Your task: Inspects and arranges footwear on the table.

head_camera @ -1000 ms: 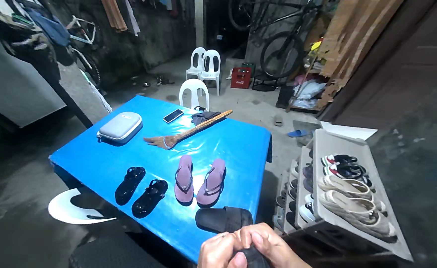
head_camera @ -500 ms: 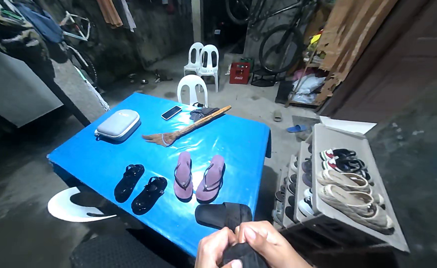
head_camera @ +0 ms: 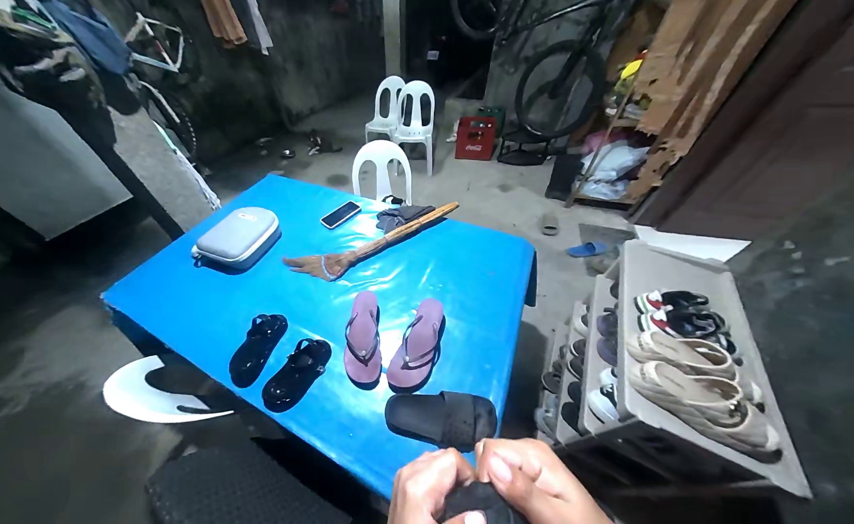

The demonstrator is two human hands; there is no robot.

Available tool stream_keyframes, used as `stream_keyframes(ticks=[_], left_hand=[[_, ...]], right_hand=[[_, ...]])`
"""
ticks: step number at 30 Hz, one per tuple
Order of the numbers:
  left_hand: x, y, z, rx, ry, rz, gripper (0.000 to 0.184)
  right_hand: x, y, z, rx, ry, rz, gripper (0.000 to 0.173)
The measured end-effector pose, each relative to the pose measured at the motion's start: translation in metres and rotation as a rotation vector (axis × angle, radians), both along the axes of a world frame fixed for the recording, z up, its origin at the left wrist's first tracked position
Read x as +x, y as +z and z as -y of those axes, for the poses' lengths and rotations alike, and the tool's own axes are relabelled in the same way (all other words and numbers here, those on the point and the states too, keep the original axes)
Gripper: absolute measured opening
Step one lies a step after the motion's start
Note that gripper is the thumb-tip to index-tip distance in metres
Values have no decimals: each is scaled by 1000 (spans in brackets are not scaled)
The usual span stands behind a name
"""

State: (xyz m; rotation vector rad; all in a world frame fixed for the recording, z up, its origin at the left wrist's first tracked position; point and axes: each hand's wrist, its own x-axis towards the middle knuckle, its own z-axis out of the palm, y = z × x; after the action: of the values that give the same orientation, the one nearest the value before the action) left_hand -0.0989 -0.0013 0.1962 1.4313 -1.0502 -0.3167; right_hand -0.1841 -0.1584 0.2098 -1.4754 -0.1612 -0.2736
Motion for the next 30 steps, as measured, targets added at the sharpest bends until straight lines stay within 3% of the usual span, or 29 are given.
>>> stream_keyframes(ticks=[6,9,20,30], left_hand=[[1,5,-1,113,24,47,45],[2,6,-1,131,45,68,47],[8,15,-6,149,53,267,56],[7,15,-5,167,136,262,56]], right_hand=[[-4,8,5,-466,-193,23,50],[-4,13,4,-596,-241,48,50],[-3,31,11,-762,-246,85,47],[4,29,12,-768,-233,83,44]])
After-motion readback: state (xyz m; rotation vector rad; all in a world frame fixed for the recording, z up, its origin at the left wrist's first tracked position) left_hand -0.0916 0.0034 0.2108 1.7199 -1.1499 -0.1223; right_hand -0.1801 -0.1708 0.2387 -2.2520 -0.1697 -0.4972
